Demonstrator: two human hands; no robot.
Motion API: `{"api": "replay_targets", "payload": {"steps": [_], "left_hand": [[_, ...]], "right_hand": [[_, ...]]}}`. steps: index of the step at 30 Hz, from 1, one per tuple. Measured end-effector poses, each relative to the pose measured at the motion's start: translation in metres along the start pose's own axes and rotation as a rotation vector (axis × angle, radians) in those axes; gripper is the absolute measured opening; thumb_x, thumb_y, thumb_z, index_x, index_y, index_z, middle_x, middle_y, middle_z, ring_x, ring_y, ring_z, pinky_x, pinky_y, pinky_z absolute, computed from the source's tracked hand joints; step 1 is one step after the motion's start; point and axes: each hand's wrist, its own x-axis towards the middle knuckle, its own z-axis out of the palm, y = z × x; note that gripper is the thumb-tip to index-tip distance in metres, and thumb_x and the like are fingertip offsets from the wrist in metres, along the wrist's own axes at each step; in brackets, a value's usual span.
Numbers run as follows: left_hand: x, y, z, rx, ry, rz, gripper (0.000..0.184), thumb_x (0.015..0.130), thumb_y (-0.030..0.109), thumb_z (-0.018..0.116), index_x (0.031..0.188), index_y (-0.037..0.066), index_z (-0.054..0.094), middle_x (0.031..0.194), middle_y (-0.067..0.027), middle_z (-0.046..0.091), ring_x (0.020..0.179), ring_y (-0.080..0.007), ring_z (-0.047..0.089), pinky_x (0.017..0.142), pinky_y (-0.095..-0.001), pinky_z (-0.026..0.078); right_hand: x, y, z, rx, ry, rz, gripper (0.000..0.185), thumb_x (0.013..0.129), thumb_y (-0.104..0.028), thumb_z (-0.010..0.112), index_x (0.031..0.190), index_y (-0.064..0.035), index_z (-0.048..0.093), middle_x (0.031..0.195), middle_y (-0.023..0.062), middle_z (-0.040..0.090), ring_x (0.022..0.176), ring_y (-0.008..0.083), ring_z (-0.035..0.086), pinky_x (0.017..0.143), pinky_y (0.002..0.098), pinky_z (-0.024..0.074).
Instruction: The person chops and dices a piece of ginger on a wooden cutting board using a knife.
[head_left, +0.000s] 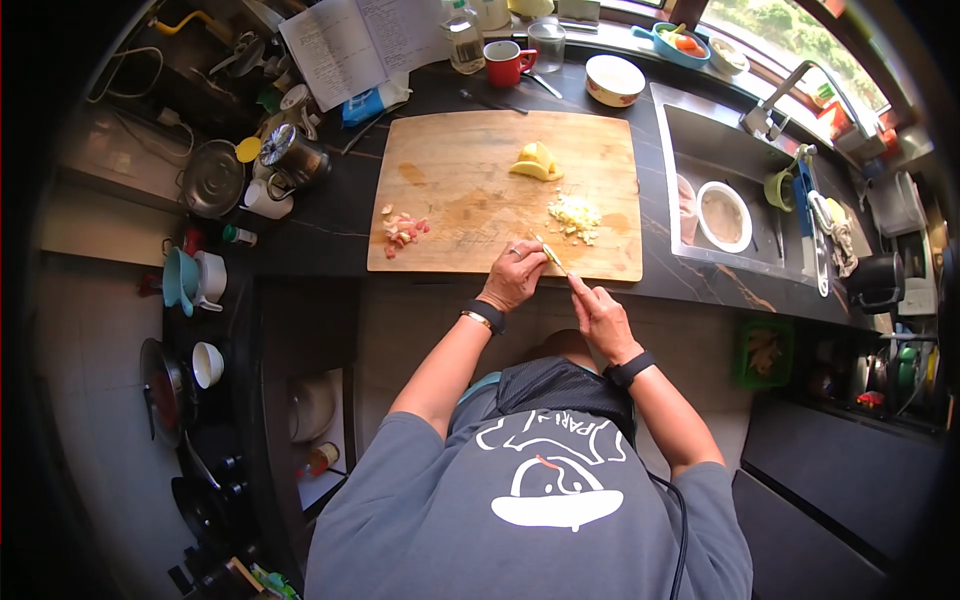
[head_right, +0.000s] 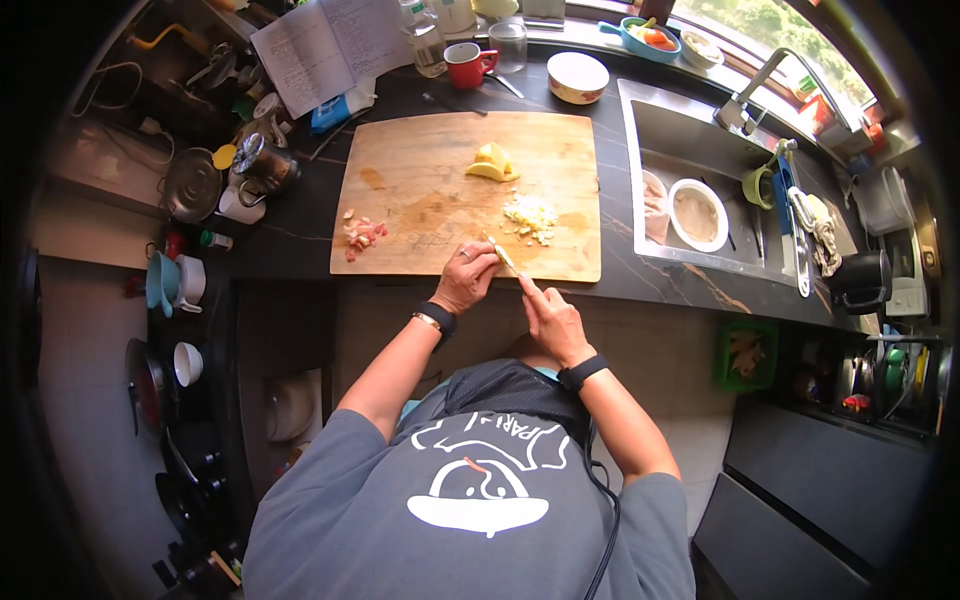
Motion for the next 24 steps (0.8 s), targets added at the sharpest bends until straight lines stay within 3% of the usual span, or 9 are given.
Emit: {"api": "replay_targets", "payload": {"steps": [15, 17, 18, 20, 21, 24], "left_hand": [[-0.001, 0.000, -0.001, -0.009, -0.027, -0.019, 0.013, 0.079, 0.002, 0.073, 0.090, 0.005, 0.066, 0.098, -0.0093, 0.065, 0.094, -0.0299, 0.061, 0.084, -0.0377, 0.051], [0.000, 0.000, -0.002, -0.025, -0.027, -0.026, 0.012, 0.080, 0.002, 0.073, 0.089, 0.005, 0.066, 0.098, -0.0095, 0.065, 0.093, -0.0301, 0.062, 0.084, -0.0379, 0.051], [0.000, 0.000, -0.002, -0.040, -0.031, -0.036, 0.011, 0.080, 0.003, 0.072, 0.089, 0.006, 0.066, 0.097, -0.0096, 0.065, 0.093, -0.0303, 0.062, 0.084, -0.0380, 0.051], [0.001, 0.001, -0.003, -0.037, -0.045, -0.056, 0.010, 0.081, 0.003, 0.072, 0.088, 0.006, 0.066, 0.096, -0.0098, 0.065, 0.092, -0.0305, 0.062, 0.084, -0.0382, 0.051], [0.002, 0.002, -0.004, -0.034, -0.061, -0.079, 0.009, 0.081, 0.004, 0.072, 0.088, 0.006, 0.066, 0.095, -0.0099, 0.065, 0.091, -0.0307, 0.062, 0.084, -0.0385, 0.051], [0.003, 0.001, -0.004, -0.043, -0.072, -0.086, 0.008, 0.081, 0.005, 0.072, 0.086, 0.006, 0.065, 0.094, -0.0100, 0.064, 0.091, -0.0310, 0.062, 0.083, -0.0389, 0.051]], "right_hand": [[-0.003, 0.006, 0.007, -0.045, -0.002, 0.041, 0.049, 0.095, -0.016, 0.062, 0.142, -0.0244, 0.052, 0.075, 0.0126, 0.056, 0.059, 0.0352, 0.060, 0.056, 0.0454, 0.0521], [-0.009, 0.014, 0.005, 0.123, 0.056, 0.030, 0.042, 0.095, -0.015, 0.063, 0.136, -0.0197, 0.059, 0.071, 0.0106, 0.058, 0.057, 0.0266, 0.059, 0.058, 0.0399, 0.0515], [-0.008, 0.017, 0.001, 0.120, 0.057, 0.029, 0.042, 0.095, -0.015, 0.063, 0.136, -0.0197, 0.059, 0.071, 0.0106, 0.058, 0.057, 0.0266, 0.059, 0.058, 0.0399, 0.0515], [0.001, 0.028, -0.008, 0.464, -0.008, 0.299, 0.035, 0.096, -0.015, 0.063, 0.131, -0.0125, 0.064, 0.066, 0.0040, 0.059, 0.057, 0.0129, 0.054, 0.057, 0.0317, 0.0480], [0.006, 0.035, -0.012, 0.605, -0.067, 0.476, 0.033, 0.100, -0.016, 0.060, 0.131, -0.0066, 0.064, 0.069, -0.0052, 0.055, 0.061, 0.0022, 0.045, 0.055, 0.0224, 0.0395], [0.030, 0.033, -0.034, 0.983, -0.017, 0.752, 0.036, 0.102, -0.023, 0.056, 0.136, -0.0101, 0.061, 0.066, -0.0027, 0.055, 0.048, 0.0030, 0.042, 0.043, 0.0205, 0.0343]]}}
